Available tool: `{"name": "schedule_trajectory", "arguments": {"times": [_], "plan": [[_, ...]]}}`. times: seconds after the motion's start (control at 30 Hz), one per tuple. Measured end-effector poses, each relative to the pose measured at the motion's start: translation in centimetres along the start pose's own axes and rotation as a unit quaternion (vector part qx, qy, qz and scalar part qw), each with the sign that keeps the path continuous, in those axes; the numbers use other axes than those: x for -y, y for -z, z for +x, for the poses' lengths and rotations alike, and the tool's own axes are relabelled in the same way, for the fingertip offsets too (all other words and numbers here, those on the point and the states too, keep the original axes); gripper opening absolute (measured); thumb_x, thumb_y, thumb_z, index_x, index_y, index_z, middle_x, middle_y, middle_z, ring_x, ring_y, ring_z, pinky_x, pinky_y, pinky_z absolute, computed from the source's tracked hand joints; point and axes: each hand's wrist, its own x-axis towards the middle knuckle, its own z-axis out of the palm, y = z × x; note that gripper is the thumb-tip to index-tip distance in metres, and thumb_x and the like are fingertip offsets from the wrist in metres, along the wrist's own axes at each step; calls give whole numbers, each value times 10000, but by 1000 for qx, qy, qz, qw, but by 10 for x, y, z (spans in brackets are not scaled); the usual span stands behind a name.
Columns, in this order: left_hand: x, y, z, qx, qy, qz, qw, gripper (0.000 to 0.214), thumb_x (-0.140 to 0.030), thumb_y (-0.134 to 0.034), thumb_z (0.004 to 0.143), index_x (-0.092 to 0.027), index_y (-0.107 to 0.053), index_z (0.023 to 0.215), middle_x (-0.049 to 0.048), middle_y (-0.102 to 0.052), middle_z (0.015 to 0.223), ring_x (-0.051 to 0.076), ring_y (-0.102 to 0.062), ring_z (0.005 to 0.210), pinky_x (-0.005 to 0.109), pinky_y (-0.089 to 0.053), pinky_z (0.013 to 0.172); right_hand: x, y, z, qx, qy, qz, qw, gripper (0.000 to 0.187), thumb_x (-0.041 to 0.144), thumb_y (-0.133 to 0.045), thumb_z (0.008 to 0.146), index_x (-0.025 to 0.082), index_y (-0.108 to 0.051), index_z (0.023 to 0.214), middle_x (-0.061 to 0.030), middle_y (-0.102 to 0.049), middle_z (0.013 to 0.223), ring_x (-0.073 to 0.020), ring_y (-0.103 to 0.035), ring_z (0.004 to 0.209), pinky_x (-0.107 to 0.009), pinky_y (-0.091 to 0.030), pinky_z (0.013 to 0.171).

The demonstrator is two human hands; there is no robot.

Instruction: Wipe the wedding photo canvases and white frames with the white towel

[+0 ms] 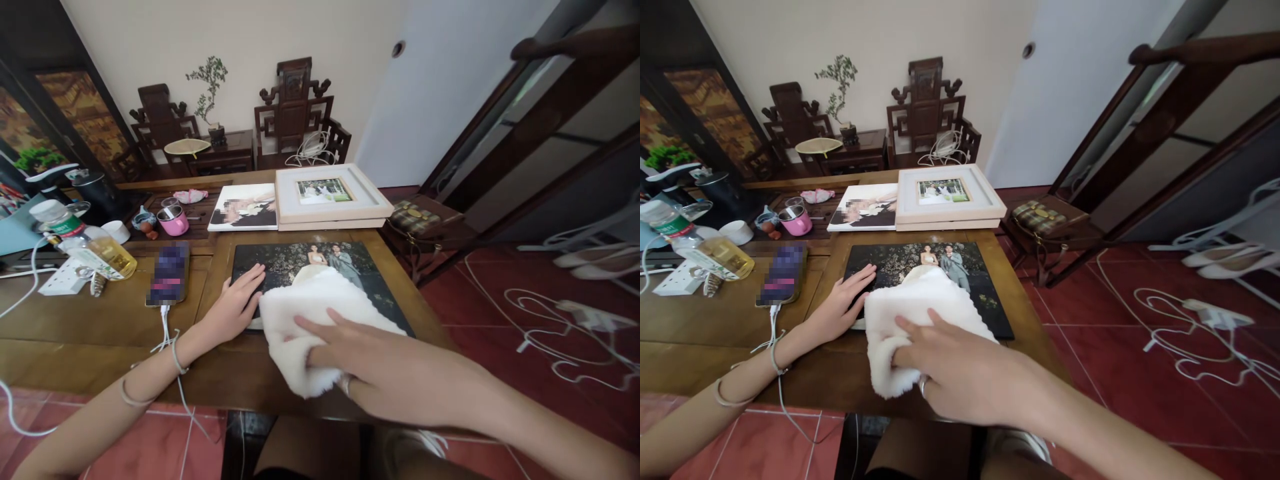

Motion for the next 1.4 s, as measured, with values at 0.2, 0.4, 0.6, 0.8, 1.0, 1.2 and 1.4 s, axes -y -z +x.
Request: {"name": "schedule_trajectory", "arguments": {"times": [0.2, 0.4, 0.6, 0.8, 1.0, 1.2, 1.4], "plan": [[2, -2, 0, -17, -15, 1, 1000, 450, -246, -307, 988, -213, -378, 1431, 114, -347, 1519, 240, -297, 1418, 539, -280, 1106, -55, 24, 44, -103, -40, -23, 994, 503, 28, -397, 727, 203, -647, 1126, -55, -663, 1240, -271, -375, 1388, -526, -221, 1164], [2, -3, 1, -14, -11, -6, 1000, 438, -243, -312, 984, -172, -404, 1407, 132, -350, 1514, 246, -294, 1419, 557, -282, 1096, -95, 36, 87, -200, -38, -80, 976, 525, 57, -404, 746, 156, -597, 1224, -120, -563, 1375, -309, -427, 1346, -566, -237, 1129], [4, -5, 0, -16, -5, -11, 1000, 452, -245, -308, 986, -175, -371, 1429, 132, -336, 1521, 248, -281, 1425, 576, -282, 1088, -71, 11, 66, -189, -32, -93, 977, 496, 14, -404, 735, 162, -605, 1164, -160, -484, 1442, -292, -268, 1435, -612, -197, 1134], [1, -3, 0, -8, 4, -2, 1000, 451, -249, -307, 987, -215, -371, 1432, 119, -334, 1525, 241, -289, 1422, 561, -263, 1106, -17, -4, 14, -69, -30, -46, 996, 468, -18, -396, 708, 200, -648, 1037, -128, -546, 1391, -254, -241, 1442, -558, -227, 1158], [1, -3, 0, -10, 2, -2, 1000, 448, -250, -311, 987, -208, -376, 1429, 127, -329, 1526, 243, -284, 1424, 571, -264, 1101, -16, -3, -2, -38, -12, -1, 999, 493, -34, -398, 642, 231, -656, 968, -55, -590, 1355, -229, -272, 1431, -515, -210, 1181], [3, -5, -1, -9, 5, -16, 1000, 444, -258, -310, 991, -204, -378, 1426, 118, -322, 1530, 242, -264, 1432, 585, -260, 1100, -58, 5, 35, -153, -135, -92, 975, 463, 26, -389, 753, 138, -603, 1148, -187, -515, 1403, -305, -247, 1441, -585, -234, 1132], [1, 2, 3, -131, -24, -156, 979, 415, -324, -334, 996, -209, -501, 1358, 72, -496, 1424, 204, -406, 1360, 430, -315, 1139, -45, -6, 65, -211, -120, -143, 960, 491, 14, -417, 732, 114, -600, 1177, -201, -480, 1431, -397, -242, 1425, -690, -255, 1049]]}}
